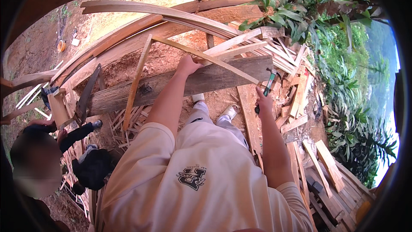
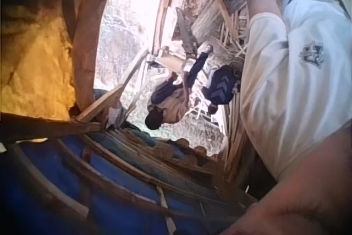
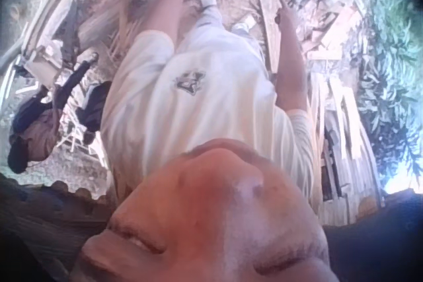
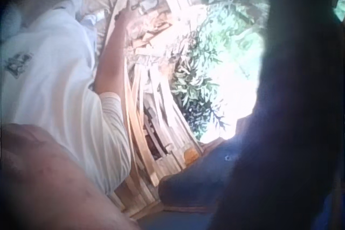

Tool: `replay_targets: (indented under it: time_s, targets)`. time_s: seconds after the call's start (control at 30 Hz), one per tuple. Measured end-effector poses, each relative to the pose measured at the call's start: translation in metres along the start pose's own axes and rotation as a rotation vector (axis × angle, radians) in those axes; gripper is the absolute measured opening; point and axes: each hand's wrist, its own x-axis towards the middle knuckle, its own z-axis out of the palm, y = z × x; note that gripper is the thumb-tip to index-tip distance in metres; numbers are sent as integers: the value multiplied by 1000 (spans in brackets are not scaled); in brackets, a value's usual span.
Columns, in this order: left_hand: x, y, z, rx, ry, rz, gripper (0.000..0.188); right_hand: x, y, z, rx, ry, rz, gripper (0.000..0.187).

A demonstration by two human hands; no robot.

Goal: The person hammers nails into small wooden pieces using a hammer. They repeatedly pick up nails, position them on the wood, and strike them to secure the pieces. The person also moves the wood to different positions on a workbench during the process.

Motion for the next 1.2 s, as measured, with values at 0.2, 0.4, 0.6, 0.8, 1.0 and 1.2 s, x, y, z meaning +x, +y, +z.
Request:
replay_targets:
  time_s: [0.2, 0.4, 0.6, 0.8, 1.0, 1.2]
  targets:
    - [7, -9, 10, -81, 27, -35, 63, 44, -3, 35, 252, -87, 11, 34]
    - [-14, 22, -8, 3, -43, 36, 61, 40, -15, 28, 328, -101, -19, 35]
    - [-50, 48, 7, -75, 65, 95, 64, 27, -54, 30, 245, -133, -88, 33]
    - [-100, 99, 13, -90, 115, 121, 59, 14, -98, 35, 140, -160, -131, 25]
    - [-134, 131, 31, -46, 216, 173, 56, 17, -130, 38, -7, -171, -117, 18]
    - [-194, 151, 6, -12, 263, 208, 50, 49, -146, 39, -121, -300, -144, 15]
